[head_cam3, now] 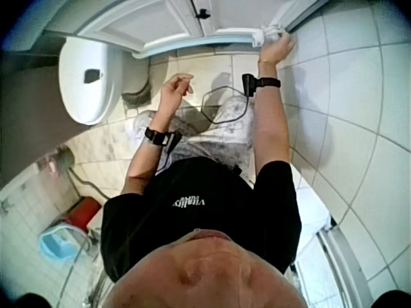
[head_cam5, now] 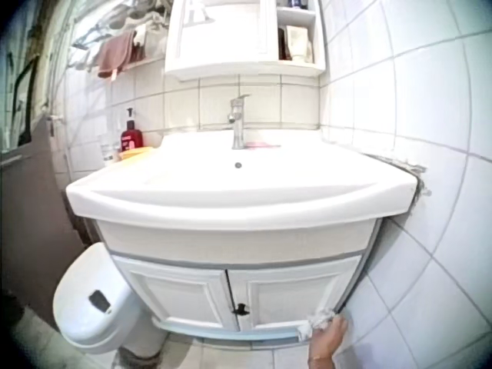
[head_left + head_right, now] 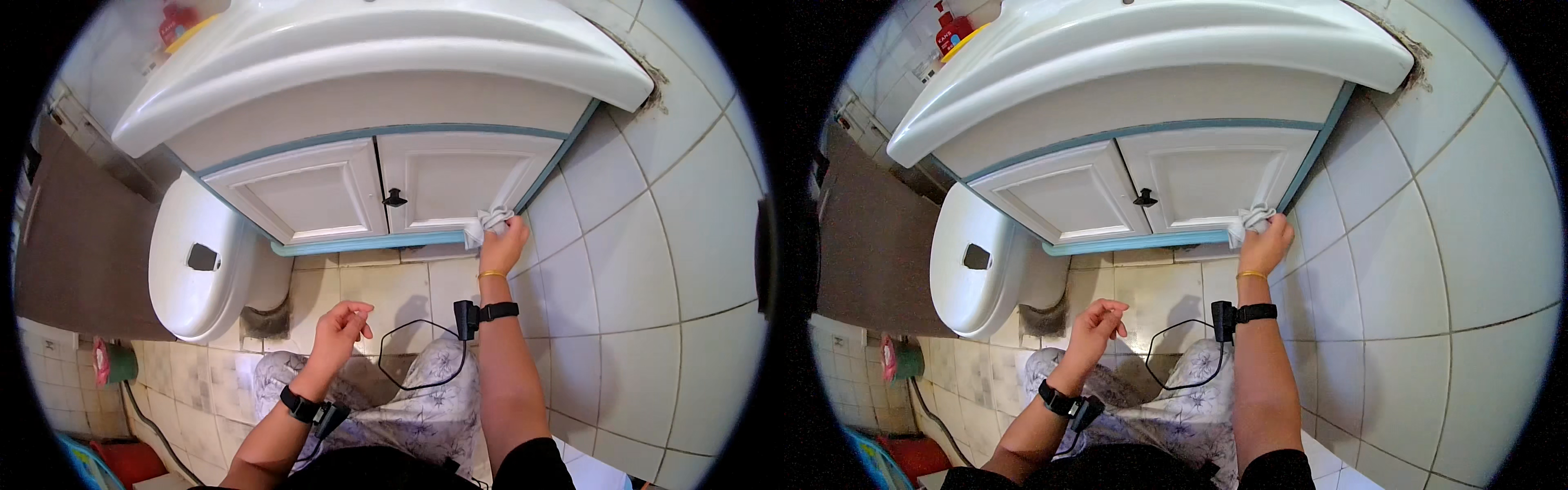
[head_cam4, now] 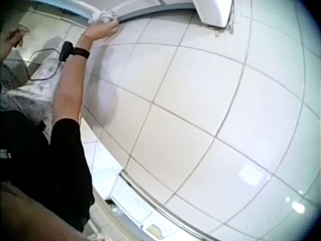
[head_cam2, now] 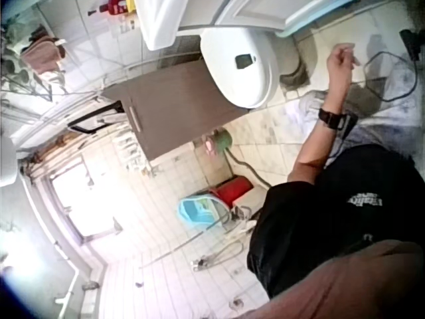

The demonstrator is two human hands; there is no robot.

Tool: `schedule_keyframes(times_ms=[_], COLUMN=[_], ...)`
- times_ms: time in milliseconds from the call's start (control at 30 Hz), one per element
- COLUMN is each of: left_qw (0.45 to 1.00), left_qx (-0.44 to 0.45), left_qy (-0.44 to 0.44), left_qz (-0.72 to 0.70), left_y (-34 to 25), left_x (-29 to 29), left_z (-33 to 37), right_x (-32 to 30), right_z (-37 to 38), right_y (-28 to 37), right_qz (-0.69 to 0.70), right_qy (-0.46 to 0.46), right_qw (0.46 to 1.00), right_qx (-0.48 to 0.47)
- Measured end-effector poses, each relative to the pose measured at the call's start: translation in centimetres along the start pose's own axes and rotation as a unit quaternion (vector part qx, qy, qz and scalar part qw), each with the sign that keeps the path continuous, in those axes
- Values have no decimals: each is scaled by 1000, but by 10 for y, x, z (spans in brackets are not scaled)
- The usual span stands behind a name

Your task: The person wipes the surfaces and edges of a bathroom cabinet with a cloth and then wipes the wall tiles above the sink.

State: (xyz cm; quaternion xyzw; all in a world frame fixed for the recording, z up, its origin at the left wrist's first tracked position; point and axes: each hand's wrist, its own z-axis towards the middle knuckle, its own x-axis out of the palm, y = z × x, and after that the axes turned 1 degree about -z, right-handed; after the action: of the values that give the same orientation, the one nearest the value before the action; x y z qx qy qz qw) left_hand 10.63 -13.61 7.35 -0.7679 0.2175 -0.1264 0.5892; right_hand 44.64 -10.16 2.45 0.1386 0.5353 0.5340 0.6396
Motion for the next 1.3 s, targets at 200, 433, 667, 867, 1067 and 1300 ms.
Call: schedule_keyframes(times_ms=[200, 433, 667, 867, 1067, 1300], left_qw=[1000, 1000, 999, 999, 999, 999], left_qx=[-13, -1, -8, 3, -12, -30], left_qy=[2, -22, -25, -18, -20, 8], left_qz=[-6, -20, -20, -29, -37, -14], left_y=[-5, -2, 1, 10, 12, 9], left_x=[1, -16, -20, -21, -23, -14], left_z=[-2, -3, 1, 4, 4, -3], right_x=[23, 41, 50, 60, 37, 44], right_z=[-23, -40, -29, -38, -6, -41], right_y=[36, 45, 21, 26, 1, 49], right_qz=[-29, -20, 11, 10, -6, -31], right_qy=[17, 57, 49, 62, 46, 90], right_qw=[999, 998, 997, 998, 997, 995], right_qx=[-24, 16, 52, 18, 69, -31])
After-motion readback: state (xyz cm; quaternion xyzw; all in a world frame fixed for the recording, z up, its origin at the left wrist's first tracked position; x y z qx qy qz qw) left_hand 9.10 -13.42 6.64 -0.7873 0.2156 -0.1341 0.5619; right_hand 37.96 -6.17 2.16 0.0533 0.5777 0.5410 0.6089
